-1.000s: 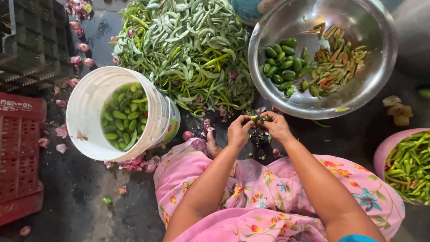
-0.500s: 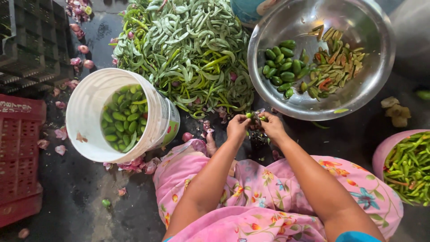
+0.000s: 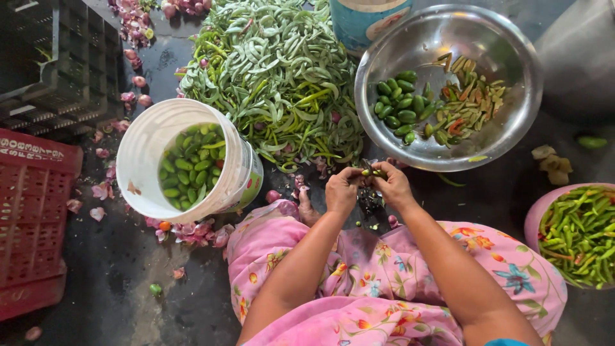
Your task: The person sits on the floor and peels small green vegetables by hand, removing the skin and placing the peeled items into a metal bowl. The discarded peels are placed in a separate pile on the floor.
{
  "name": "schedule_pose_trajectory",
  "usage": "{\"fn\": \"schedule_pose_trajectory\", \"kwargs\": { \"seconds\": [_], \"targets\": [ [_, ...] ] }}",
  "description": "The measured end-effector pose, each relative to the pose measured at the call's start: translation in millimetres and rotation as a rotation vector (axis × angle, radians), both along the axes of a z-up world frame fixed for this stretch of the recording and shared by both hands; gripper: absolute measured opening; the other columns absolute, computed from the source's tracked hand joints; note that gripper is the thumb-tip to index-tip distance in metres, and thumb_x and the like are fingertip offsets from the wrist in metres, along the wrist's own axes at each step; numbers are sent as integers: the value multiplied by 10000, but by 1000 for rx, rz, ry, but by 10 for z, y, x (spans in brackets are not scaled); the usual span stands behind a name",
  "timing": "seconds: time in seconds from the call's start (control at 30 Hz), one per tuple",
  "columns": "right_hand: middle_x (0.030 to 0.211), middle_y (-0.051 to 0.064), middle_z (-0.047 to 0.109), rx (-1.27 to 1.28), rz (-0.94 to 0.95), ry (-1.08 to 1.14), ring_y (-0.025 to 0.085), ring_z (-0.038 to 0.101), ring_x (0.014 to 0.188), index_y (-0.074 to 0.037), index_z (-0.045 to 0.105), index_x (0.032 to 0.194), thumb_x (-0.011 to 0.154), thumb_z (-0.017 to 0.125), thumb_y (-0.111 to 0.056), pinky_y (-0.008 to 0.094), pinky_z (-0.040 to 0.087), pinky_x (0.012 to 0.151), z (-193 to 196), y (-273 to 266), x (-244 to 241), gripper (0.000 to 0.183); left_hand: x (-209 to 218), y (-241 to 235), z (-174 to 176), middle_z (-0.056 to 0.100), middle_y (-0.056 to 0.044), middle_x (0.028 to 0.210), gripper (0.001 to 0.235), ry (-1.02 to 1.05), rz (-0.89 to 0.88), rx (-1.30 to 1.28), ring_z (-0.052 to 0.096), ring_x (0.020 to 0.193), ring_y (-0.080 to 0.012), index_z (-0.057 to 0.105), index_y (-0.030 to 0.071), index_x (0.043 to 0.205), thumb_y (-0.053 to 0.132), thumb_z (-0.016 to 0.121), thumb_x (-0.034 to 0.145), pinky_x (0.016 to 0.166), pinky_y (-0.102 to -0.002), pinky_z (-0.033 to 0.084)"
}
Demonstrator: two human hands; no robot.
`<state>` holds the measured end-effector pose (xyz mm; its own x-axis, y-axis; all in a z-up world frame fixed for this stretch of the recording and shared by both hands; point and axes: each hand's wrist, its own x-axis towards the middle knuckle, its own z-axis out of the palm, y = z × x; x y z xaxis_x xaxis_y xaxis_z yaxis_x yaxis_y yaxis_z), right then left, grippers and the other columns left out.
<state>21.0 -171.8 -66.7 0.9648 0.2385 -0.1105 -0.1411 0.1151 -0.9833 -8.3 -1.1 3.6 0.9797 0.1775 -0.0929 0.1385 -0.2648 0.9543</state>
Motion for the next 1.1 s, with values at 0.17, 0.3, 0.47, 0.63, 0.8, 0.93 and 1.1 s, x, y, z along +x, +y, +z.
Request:
{"fn": "schedule_pose_trajectory", "kwargs": {
  "seconds": [0.17, 0.3, 0.47, 0.63, 0.8, 0.93, 1.1],
  "targets": [
    [893, 0, 697, -8, -21, 18, 47, 630, 745, -31, 663, 1141, 962, 546, 28, 183, 484, 632, 55, 27, -15, 222, 18, -3, -73, 803, -70, 879, 231, -130, -18, -78, 795, 842, -144, 757, 74, 1009, -41, 628, 856, 745, -256, 602],
    [883, -11, 687, 14, -33, 60, 47, 617, 725, -43, 675, 1137, 970, 560, 18, 180, 464, 609, -19, 26, 66, 212, 94, -4, -159, 795, -65, 860, 194, -103, -15, -50, 787, 823, -141, 754, 70, 990, -35, 647, 866, 721, -257, 592],
    [910, -6, 702, -6, -10, 97, 48, 650, 769, -47, 686, 1125, 973, 582, 1, 182, 504, 648, -138, 37, 115, 190, 124, -27, -308, 781, -65, 818, 135, 1, 13, -36, 755, 746, -117, 757, 62, 992, 11, 685, 889, 690, -256, 572],
    [942, 14, 719, 19, -51, 193, 61, 661, 768, -49, 687, 1144, 991, 593, -35, 196, 499, 625, -73, 87, 183, 180, 207, -76, -460, 760, -42, 812, 92, 84, 97, -238, 688, 722, -75, 747, 23, 988, 24, 712, 902, 686, -245, 550],
    [886, 39, 713, 91, -59, 255, 90, 659, 704, -41, 670, 1134, 1009, 591, -76, 218, 507, 591, -163, 75, 243, 152, 326, -33, -640, 750, -29, 836, 106, 167, 90, -348, 671, 692, -87, 741, 24, 1005, 65, 718, 910, 653, -268, 547],
    [877, 34, 717, 51, -33, 236, 79, 652, 712, -21, 687, 1134, 1005, 633, -73, 210, 509, 614, -463, 101, 313, 149, 362, -21, -856, 771, -66, 846, 142, 235, 85, -32, 711, 733, -117, 742, 40, 996, 140, 760, 896, 699, -279, 554],
    [855, 7, 702, -174, -63, 309, 74, 642, 691, -30, 679, 1114, 935, 674, -77, 228, 513, 590, -699, 67, 284, 184, 342, -32, -1093, 768, -82, 898, 183, 242, 16, 189, 712, 816, -168, 765, 72, 1005, 179, 789, 858, 761, -314, 544]
  ]
}}
